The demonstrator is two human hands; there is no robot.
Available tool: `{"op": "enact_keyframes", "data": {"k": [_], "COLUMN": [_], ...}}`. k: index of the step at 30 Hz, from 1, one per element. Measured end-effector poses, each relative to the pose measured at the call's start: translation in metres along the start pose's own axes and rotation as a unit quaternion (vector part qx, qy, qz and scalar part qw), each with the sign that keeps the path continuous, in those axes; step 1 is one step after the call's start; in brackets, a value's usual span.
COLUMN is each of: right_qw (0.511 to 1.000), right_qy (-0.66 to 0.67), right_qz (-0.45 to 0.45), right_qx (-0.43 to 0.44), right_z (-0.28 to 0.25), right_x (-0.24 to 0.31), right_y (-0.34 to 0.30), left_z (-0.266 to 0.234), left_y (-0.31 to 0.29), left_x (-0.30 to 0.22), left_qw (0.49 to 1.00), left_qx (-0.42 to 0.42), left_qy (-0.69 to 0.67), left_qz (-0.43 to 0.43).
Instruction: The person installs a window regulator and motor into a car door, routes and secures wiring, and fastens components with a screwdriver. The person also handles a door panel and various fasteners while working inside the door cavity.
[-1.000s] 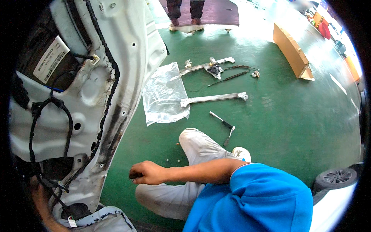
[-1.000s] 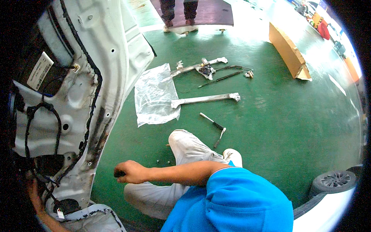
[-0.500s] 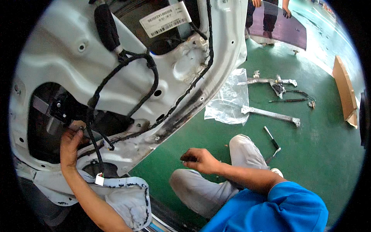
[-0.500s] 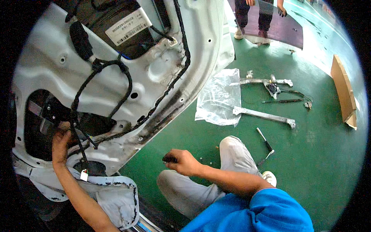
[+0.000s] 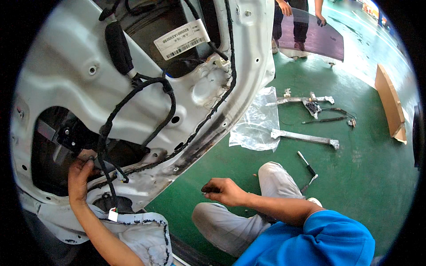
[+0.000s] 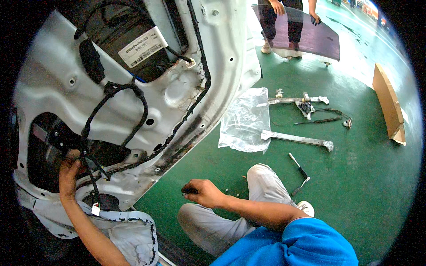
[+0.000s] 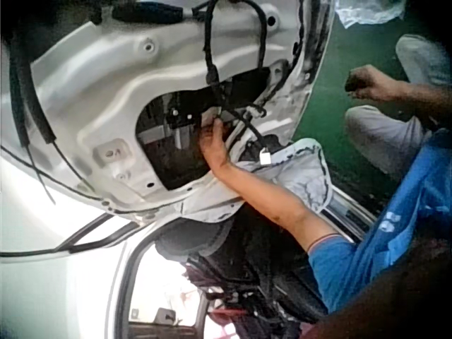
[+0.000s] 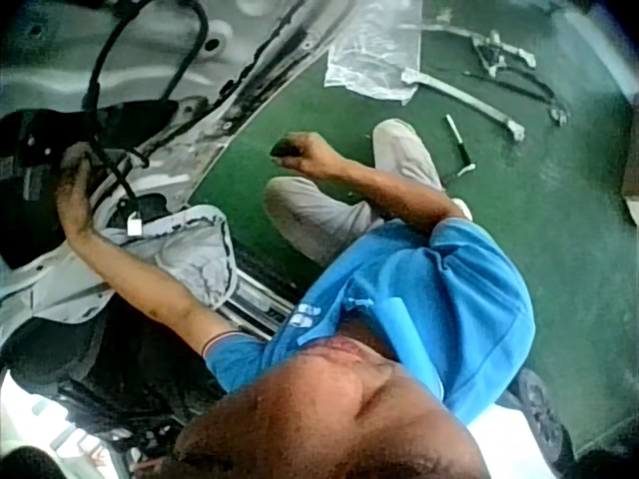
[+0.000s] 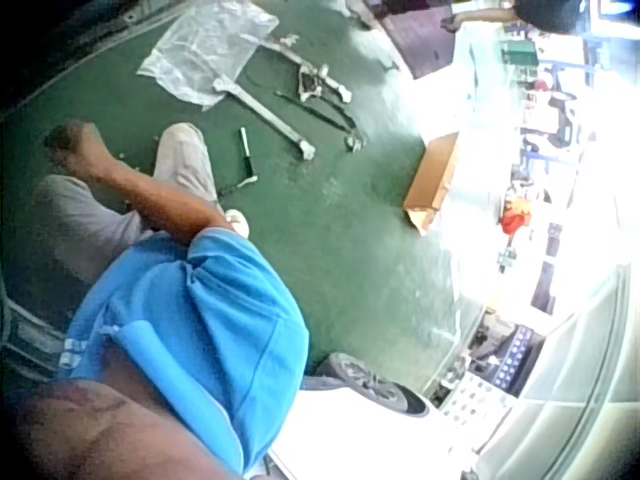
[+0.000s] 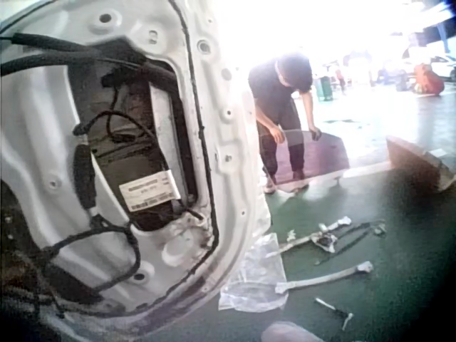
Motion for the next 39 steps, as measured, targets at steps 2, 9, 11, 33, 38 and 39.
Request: {"op": "enact_keyframes", "data": {"k": [2, 9, 11, 33, 38, 39], "right_qw": [1.000, 0.999, 0.997, 0.908, 0.902, 0.903], "right_qy": [0.001, -0.002, -0.007, -0.211, -0.231, -0.228], "right_qz": [0.009, -0.041, -0.065, -0.319, -0.315, -0.312], "right_qx": [0.001, -0.023, -0.042, -0.171, -0.185, -0.186], "right_z": [-0.001, -0.002, 0.004, 0.104, 0.114, 0.117], "right_x": [0.003, 0.033, 0.049, 0.104, 0.107, 0.108], "right_y": [0.002, 0.028, 0.043, 0.134, 0.135, 0.135], "left_z": [0.001, -0.002, -0.005, 0.003, 0.005, 0.006], "left_y": [-0.002, -0.002, 0.003, 0.010, 0.008, 0.006], "left_x": [-0.004, -0.006, 0.001, 0.002, 0.000, -0.002], "left_qw": [1.000, 0.995, 0.993, 0.995, 0.995, 0.994], "left_qx": [-0.007, -0.041, -0.041, 0.074, 0.048, 0.042], "left_qy": [-0.005, 0.091, 0.113, 0.019, 0.033, 0.016], "left_qz": [-0.006, 0.006, -0.016, 0.057, 0.083, 0.101]}}
Point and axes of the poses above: each hand's wrist, its own y-axis towards the middle knuckle, its own z-axis out of the palm, x = y × z, the point moved 6 cm from there along y, towards the middle knuckle, and after that the axes turned 1 degree about -z, right-handed, at the moved point
